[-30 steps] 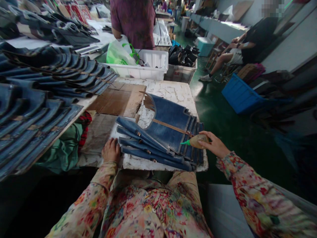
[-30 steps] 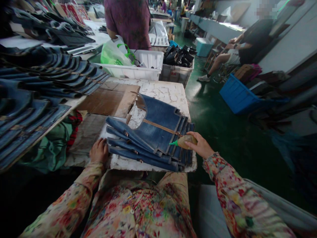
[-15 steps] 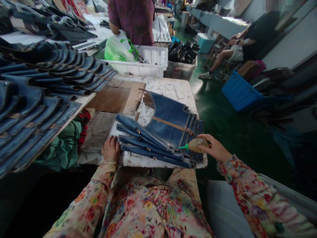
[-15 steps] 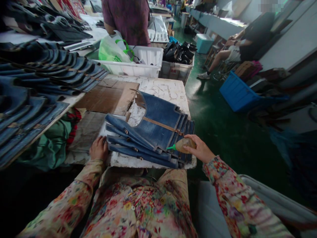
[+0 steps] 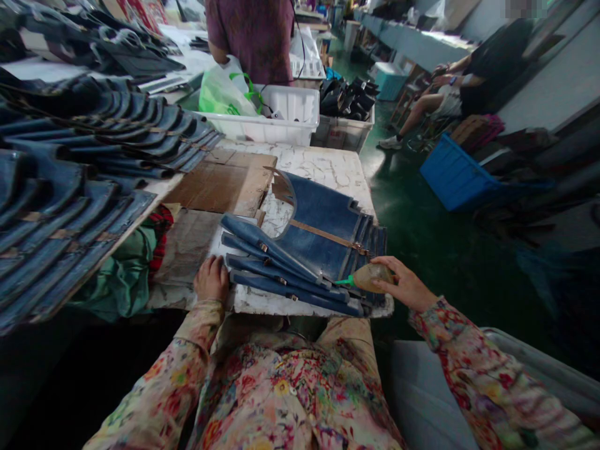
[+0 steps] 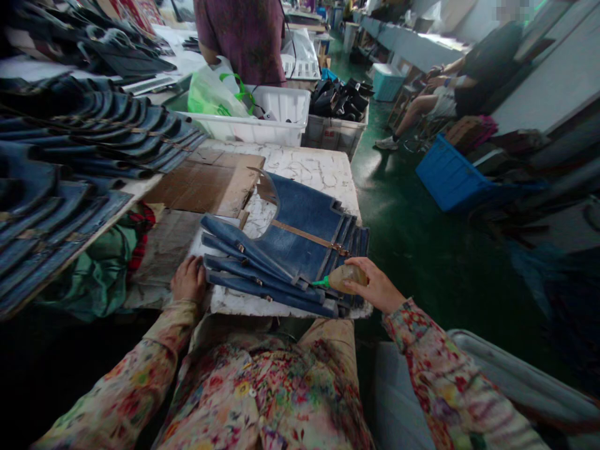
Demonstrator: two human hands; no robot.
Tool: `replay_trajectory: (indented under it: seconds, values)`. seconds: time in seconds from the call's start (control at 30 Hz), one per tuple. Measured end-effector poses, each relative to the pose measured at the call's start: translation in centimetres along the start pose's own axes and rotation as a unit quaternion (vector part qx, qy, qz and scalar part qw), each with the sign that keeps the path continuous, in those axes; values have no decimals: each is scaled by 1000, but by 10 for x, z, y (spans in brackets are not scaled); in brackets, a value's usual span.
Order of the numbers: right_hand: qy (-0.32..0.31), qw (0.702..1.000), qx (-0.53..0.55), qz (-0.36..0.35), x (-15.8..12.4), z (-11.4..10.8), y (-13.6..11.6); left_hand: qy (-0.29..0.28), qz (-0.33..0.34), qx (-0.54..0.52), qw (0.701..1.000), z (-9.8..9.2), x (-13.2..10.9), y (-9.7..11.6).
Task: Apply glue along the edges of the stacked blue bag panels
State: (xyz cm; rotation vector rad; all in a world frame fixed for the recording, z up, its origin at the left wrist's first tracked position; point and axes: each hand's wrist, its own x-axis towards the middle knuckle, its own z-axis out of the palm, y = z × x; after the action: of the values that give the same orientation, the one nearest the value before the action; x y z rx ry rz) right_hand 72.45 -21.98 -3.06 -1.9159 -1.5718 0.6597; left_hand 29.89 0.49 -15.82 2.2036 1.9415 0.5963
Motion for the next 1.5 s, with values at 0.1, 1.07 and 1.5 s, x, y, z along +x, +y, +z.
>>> replay_trajectory:
  seconds: [0.1,1.07,1.5]
  values:
    - [27,999,-24,-15,6,0,6,3,5,-1,1000,1,0,-1]
    - [155,972,-136,-113,43,-14,33,3,1,2,1000,1,0,0]
    - [181,969,-141,-91,61,-18,46,-5,0,3,1000,-2,0,1]
